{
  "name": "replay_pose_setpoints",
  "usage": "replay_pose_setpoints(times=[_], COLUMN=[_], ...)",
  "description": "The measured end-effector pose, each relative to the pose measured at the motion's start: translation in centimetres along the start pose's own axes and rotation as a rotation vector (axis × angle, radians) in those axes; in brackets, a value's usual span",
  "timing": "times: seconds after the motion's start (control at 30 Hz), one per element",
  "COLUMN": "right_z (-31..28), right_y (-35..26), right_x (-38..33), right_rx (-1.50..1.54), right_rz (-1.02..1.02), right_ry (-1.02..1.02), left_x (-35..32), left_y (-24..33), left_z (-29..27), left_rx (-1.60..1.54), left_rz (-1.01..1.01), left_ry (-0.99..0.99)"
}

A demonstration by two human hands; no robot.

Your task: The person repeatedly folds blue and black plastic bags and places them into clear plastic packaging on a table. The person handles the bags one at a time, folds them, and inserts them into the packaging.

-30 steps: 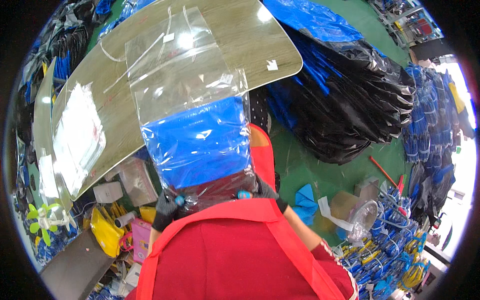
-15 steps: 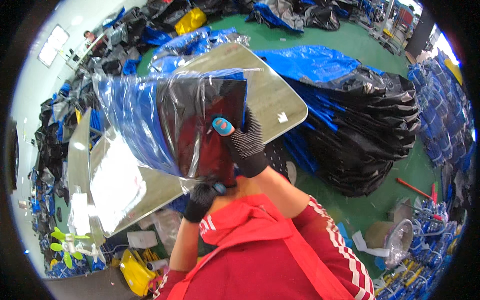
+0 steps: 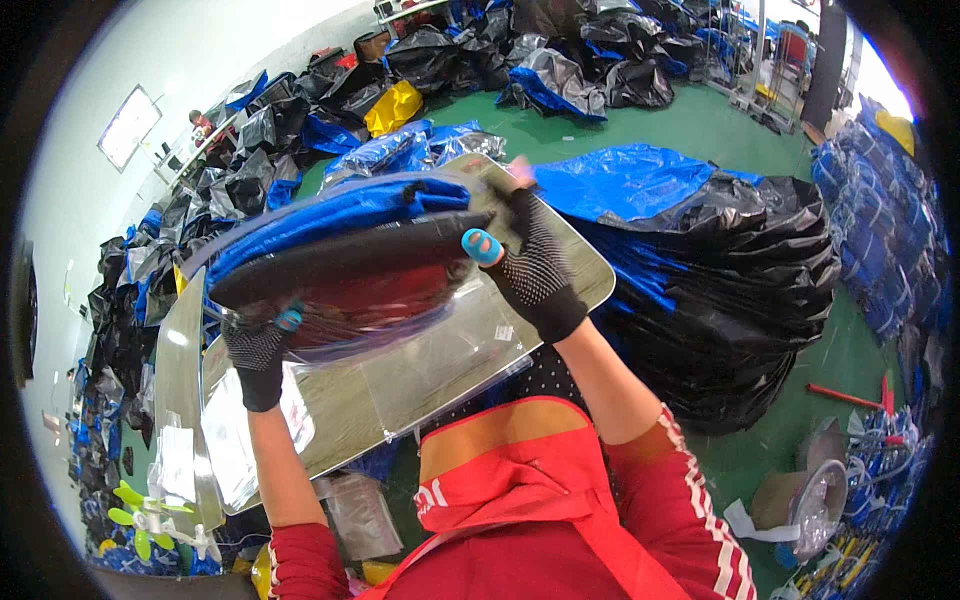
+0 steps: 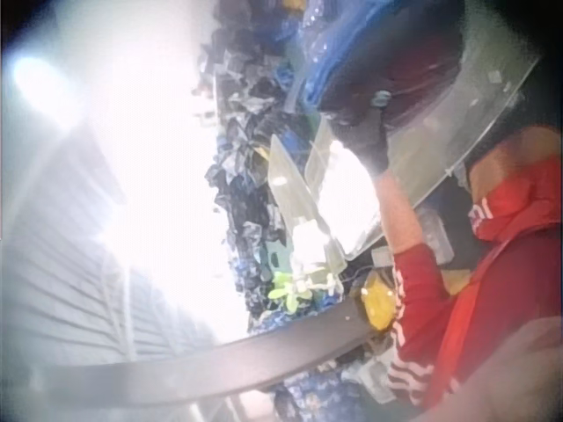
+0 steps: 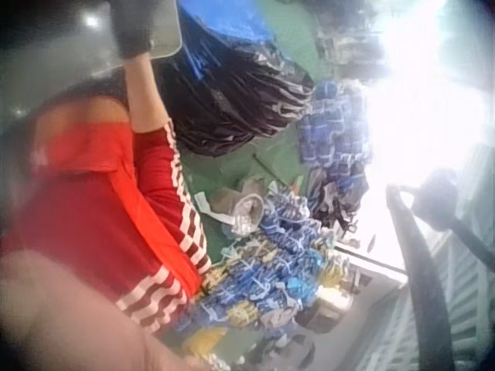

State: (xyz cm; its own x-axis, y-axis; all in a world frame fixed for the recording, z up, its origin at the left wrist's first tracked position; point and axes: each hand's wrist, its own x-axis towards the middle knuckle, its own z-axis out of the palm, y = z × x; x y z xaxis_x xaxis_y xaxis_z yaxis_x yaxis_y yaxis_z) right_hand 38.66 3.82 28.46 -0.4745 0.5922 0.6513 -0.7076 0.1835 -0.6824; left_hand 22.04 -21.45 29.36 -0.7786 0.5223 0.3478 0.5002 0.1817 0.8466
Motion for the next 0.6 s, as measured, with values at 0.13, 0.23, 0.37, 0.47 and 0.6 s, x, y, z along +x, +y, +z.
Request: replay_pose_setpoints(times=[0.13,0.23,0.37,0.47,0.6], right_z=[-0.2,1.1,2.6,2.7,2.5], right_y=[2.6,4.1,5.6,6.5,7.4], right_x=[-0.4,-0.8,-1.2,-0.6,2.2], right_rx=[0.076,0.041,0.112,0.052,-0.304], right_rz=[0.504,0.239,0.279,0.278,-0.011], right_ry=[0.034,0.118,0.274,0.273,0.152], left_x=[-0.7,-0.5,0.2,0.5,2.7], left_y=[-1.8,-2.6,-2.4,-1.8,-2.0], left_z=[2.1,3.3,4.6,5.2,5.1], left_rx=[-0.167,-0.512,-0.402,0.006,-0.120], left_rz=[0.224,0.097,0.030,0.225,0.242], left_ry=[0.155,0.361,0.643,0.686,0.936])
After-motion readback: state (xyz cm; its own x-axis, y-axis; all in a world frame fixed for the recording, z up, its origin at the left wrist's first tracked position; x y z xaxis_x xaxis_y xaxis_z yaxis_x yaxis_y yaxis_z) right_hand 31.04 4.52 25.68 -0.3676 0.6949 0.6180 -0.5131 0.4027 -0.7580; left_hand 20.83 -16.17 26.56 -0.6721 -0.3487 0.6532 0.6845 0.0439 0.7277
